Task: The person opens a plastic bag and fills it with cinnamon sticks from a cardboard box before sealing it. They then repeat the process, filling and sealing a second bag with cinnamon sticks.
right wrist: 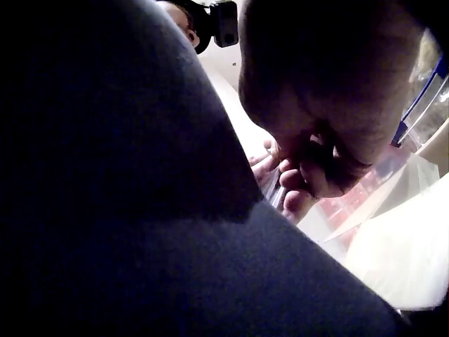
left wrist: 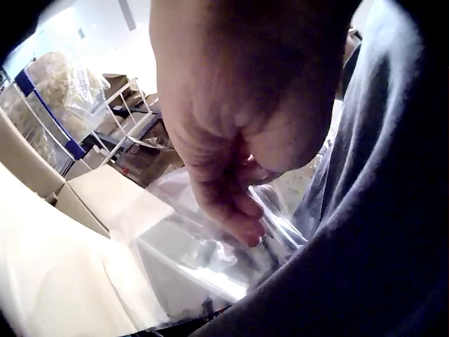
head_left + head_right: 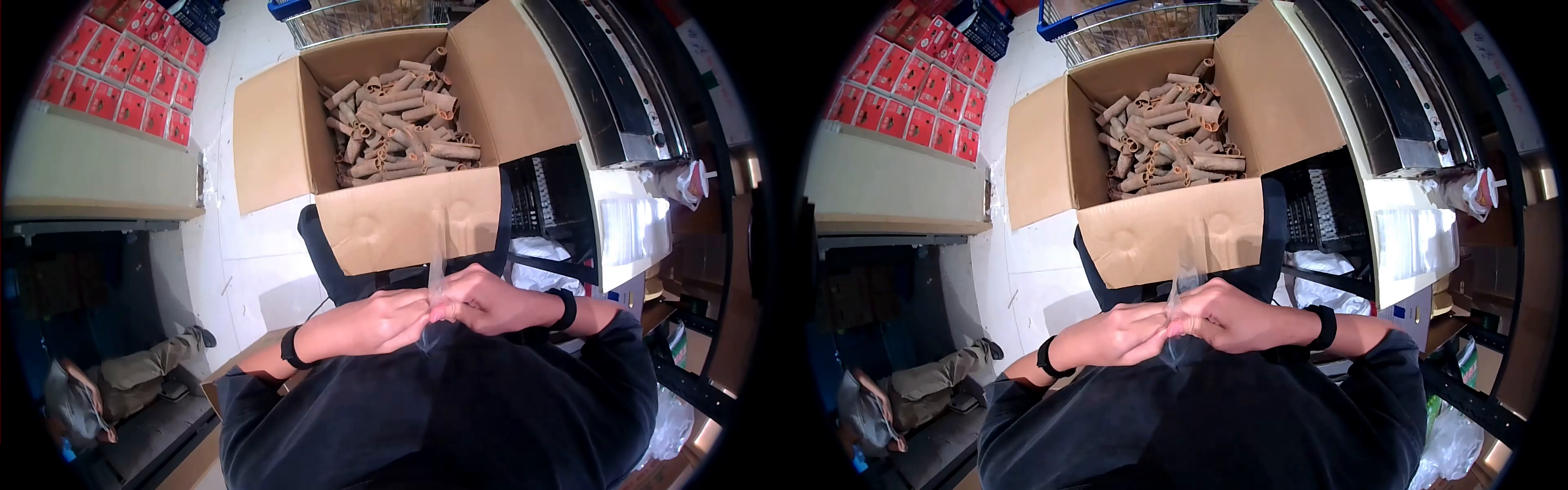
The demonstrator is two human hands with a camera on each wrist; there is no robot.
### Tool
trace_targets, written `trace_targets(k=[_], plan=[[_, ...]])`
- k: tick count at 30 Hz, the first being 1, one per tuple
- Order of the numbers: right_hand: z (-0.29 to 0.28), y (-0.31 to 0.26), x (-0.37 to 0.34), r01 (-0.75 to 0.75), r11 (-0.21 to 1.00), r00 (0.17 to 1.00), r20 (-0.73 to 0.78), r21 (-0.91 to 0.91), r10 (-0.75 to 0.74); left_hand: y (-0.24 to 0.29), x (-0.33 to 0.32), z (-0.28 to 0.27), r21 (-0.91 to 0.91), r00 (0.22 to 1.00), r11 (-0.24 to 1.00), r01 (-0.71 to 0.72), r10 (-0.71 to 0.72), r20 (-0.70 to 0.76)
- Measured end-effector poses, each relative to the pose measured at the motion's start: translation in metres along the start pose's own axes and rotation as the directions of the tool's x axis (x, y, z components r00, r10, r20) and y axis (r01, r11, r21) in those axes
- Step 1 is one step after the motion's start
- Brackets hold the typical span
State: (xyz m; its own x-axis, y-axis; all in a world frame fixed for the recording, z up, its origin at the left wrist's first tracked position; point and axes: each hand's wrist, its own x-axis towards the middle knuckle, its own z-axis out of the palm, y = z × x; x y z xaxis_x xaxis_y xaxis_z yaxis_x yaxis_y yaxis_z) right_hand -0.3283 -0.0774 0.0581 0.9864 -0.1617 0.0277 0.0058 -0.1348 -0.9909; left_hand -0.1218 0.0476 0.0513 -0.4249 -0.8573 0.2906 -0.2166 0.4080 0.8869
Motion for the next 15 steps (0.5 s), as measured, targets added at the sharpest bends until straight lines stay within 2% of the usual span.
trace_targets(k=[1,3,5,6,7,8,9,10,11,12,14,15], plan=[[0.0,0.0,0.002,0.068,0.997,0.998,-0.004,-0.021,-0.069,0.001,0.0,-0.001,0.031,1.0,0.999,-0.024,0.025,-0.002],[-0.003,0.003,0.003,0.089,0.996,0.996,0.028,-0.03,-0.088,0.003,-0.002,-0.006,0.071,0.999,0.996,-0.048,0.047,0.015],[-0.005,0.006,0.006,0.106,0.994,0.993,0.055,-0.031,-0.105,0.003,-0.008,-0.013,0.036,0.994,0.998,0.044,-0.047,0.096],[-0.005,0.007,0.007,0.109,0.994,0.993,0.056,-0.003,-0.108,0.002,-0.009,-0.014,0.04,0.997,0.998,0.042,-0.044,0.061],[-0.005,0.003,0.01,0.099,0.994,0.993,0.062,0.035,-0.101,0.003,-0.008,-0.014,0.031,0.999,0.998,0.048,-0.049,0.021],[-0.007,-0.006,0.004,-0.048,0.995,0.997,0.051,-0.089,0.053,0.005,-0.008,-0.013,0.118,0.983,0.979,0.168,-0.158,-0.088],[-0.02,-0.024,0.015,-0.169,0.956,0.982,0.037,-0.239,0.183,0.005,-0.007,-0.011,0.197,0.961,0.953,0.232,-0.193,-0.196],[-0.021,-0.024,0.017,-0.191,0.928,0.981,-0.027,-0.321,0.193,0.012,-0.001,-0.012,0.233,0.939,0.929,0.288,-0.226,-0.258],[-0.021,-0.031,0.021,-0.248,0.914,0.969,-0.08,-0.322,0.235,0.018,0.005,-0.015,0.277,0.914,0.899,0.339,-0.246,-0.321],[-0.025,-0.037,0.022,-0.245,0.907,0.968,-0.136,-0.344,0.21,0.02,0.007,-0.014,0.272,0.915,0.902,0.336,-0.244,-0.321],[-0.025,-0.042,0.024,-0.243,0.896,0.965,-0.184,-0.371,0.186,0.025,0.01,-0.007,0.369,0.822,0.851,0.374,-0.119,-0.557],[-0.022,-0.043,0.028,-0.134,0.84,0.942,-0.331,-0.526,-0.057,0.025,0.014,-0.007,0.37,0.819,0.852,0.37,-0.111,-0.562]])
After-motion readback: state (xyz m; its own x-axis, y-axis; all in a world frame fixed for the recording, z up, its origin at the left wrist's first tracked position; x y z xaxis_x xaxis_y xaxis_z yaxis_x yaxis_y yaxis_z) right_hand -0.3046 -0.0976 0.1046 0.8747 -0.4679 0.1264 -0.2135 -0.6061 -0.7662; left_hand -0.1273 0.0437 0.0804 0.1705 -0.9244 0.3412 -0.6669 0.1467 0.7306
